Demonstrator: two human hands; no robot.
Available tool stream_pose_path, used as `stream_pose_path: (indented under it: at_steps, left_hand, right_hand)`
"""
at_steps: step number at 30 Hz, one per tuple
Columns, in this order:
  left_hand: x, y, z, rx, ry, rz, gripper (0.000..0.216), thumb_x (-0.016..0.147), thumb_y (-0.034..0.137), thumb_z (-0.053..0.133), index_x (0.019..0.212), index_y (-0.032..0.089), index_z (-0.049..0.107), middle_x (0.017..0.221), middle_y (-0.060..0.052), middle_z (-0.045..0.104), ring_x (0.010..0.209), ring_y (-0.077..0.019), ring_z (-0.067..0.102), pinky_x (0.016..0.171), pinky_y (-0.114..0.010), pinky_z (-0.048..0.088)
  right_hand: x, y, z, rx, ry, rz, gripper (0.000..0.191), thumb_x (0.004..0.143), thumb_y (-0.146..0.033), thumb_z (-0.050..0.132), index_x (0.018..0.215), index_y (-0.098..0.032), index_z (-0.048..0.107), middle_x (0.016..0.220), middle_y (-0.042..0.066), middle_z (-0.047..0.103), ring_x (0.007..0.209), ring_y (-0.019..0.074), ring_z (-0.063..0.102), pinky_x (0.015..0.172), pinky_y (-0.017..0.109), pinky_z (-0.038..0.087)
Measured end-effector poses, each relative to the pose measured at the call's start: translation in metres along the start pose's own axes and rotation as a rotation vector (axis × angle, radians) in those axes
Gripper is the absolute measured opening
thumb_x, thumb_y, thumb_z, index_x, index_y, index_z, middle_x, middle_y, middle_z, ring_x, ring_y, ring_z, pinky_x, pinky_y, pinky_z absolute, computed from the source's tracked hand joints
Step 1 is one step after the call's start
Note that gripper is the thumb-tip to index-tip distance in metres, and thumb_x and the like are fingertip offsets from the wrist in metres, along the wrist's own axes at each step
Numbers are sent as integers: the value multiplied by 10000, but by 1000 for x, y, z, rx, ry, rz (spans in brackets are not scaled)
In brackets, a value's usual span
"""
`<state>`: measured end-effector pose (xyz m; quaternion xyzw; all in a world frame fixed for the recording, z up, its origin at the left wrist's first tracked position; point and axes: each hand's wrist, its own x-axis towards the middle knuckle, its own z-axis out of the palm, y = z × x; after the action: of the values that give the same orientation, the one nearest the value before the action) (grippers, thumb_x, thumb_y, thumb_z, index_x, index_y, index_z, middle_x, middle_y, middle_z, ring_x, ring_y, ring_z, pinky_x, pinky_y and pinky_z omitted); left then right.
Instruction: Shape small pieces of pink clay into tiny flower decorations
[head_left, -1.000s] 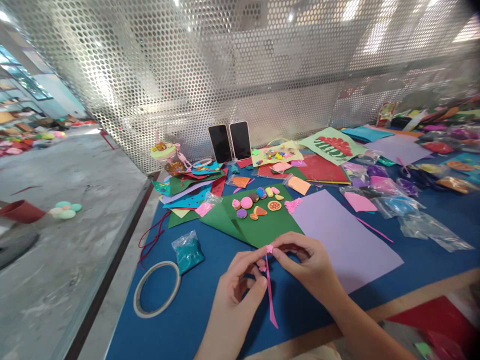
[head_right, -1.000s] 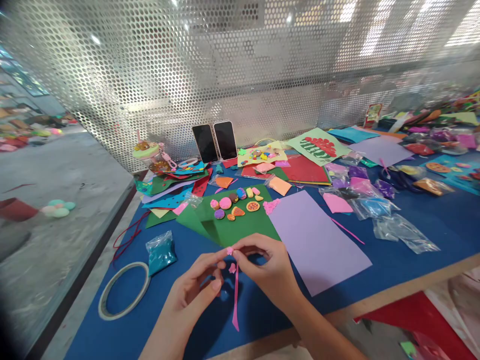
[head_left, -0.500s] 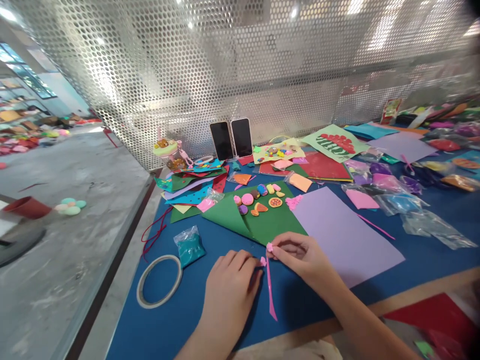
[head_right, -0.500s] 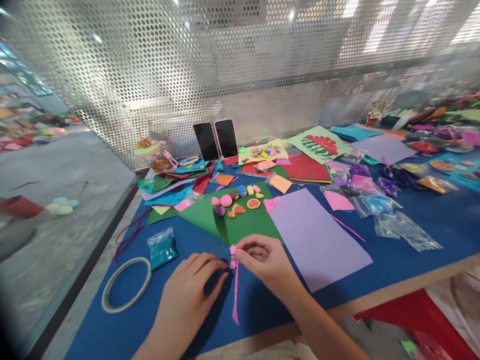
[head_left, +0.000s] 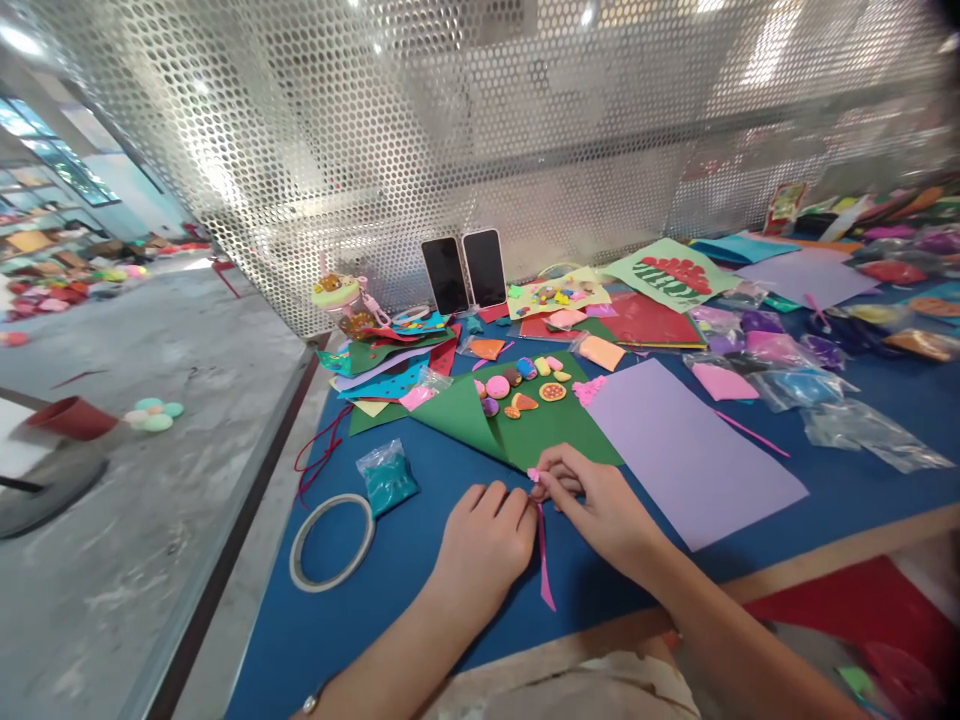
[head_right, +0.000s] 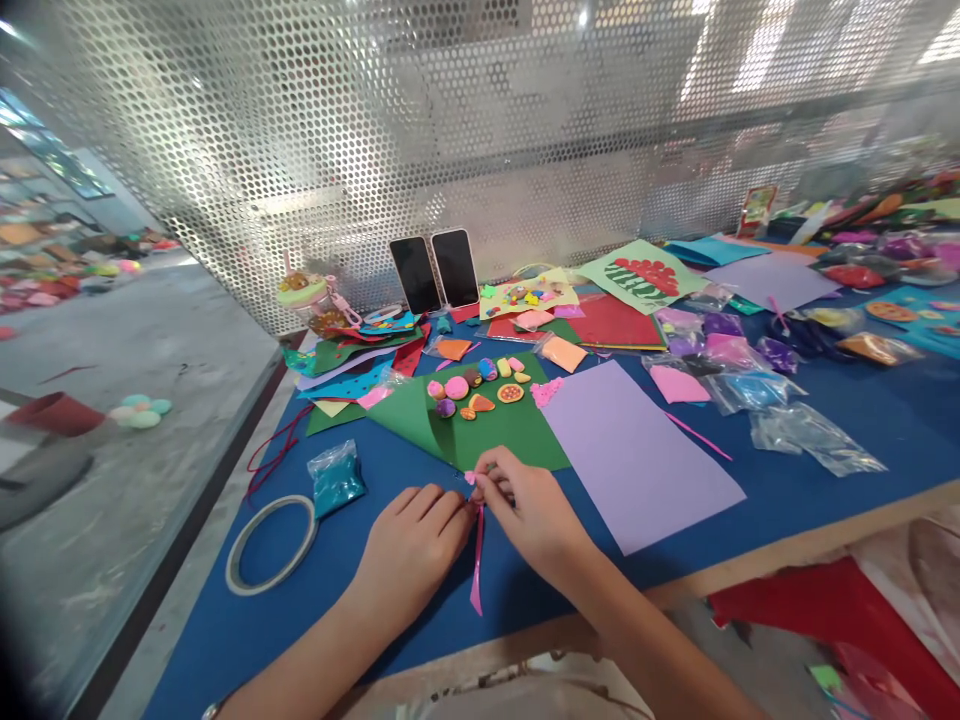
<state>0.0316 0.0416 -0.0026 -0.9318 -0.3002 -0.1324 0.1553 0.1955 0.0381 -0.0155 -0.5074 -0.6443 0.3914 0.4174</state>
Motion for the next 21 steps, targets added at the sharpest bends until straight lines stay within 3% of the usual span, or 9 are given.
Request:
stream_pose_path:
  at_steps: [7, 13, 21]
  left_hand:
    - [3, -3, 2, 10, -16, 55, 157, 868, 60, 476, 839, 124, 616, 694, -30, 604, 651, -180, 523, 560, -323, 301]
    - [1, -7, 8, -16, -25, 12, 127, 889, 166, 507, 802, 140, 596, 693, -20, 604, 631, -177, 539, 549, -322, 307]
    - [-3, -7, 3, -57, -66, -10, 170, 899, 185, 485, 778, 154, 601, 696, -23, 609, 627, -171, 558, 541, -309, 328]
  right_hand:
    - [-2, -1, 0, -78, -15, -15, 75, 918, -263, 417, 895, -230, 480, 761, 34, 690, 732, 184, 689, 663, 282, 523]
    - [-4, -5, -1, -186, -15, -51, 81, 916, -220, 415, 895, -227, 492, 769, 23, 685, 739, 181, 682, 681, 275, 502]
    - [-8, -6, -2, -256, -48, -92, 93, 917, -217, 410, 917, -227, 502, 792, 27, 691, 752, 185, 680, 687, 280, 494]
